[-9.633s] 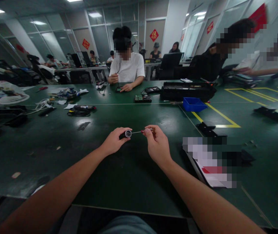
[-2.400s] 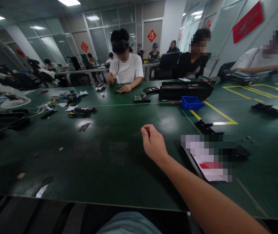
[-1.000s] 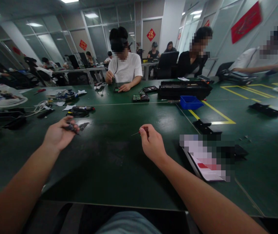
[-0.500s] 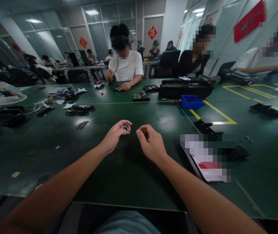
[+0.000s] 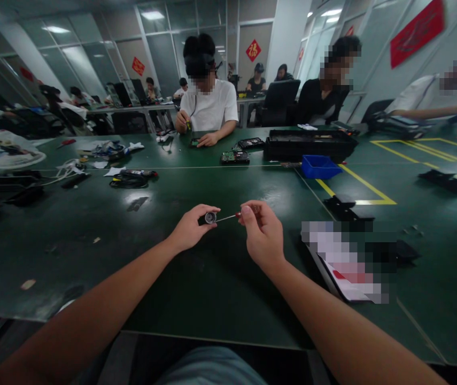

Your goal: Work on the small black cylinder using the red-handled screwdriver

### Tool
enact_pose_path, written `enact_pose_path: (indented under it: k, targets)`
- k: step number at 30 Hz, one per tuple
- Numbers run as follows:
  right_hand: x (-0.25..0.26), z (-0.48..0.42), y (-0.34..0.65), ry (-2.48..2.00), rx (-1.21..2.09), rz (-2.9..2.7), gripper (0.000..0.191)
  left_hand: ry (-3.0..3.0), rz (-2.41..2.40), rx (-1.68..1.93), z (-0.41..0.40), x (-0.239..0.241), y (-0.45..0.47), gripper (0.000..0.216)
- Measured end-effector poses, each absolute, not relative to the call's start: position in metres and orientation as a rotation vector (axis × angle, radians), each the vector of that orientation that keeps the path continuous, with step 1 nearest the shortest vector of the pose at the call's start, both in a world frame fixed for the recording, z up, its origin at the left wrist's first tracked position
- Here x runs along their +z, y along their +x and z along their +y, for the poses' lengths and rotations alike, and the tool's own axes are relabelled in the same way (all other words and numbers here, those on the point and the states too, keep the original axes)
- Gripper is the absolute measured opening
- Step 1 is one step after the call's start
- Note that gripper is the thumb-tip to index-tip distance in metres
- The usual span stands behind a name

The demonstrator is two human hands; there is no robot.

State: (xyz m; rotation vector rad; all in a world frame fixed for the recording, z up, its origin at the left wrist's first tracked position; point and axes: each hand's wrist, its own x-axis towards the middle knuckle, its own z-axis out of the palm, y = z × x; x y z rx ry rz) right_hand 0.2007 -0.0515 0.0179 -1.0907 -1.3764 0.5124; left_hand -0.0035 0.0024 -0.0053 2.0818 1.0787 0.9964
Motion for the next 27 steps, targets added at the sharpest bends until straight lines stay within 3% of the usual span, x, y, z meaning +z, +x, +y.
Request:
enact_pose_path:
  k: [22, 27]
  targets:
    - [0.0149, -0.0486, 0.2003, -1.203, 0.391, -1.510, 0.018, 2.083, 1.088, 0.995, 0.0023, -0.0074, -0.0039, 0.034]
    - [0.0217, -0.0504, 0.2020, -1.304, 0.244, -1.577, 0.027, 2.096, 1.092, 0.996, 0.0035, -0.0091, -0.0051, 0.034]
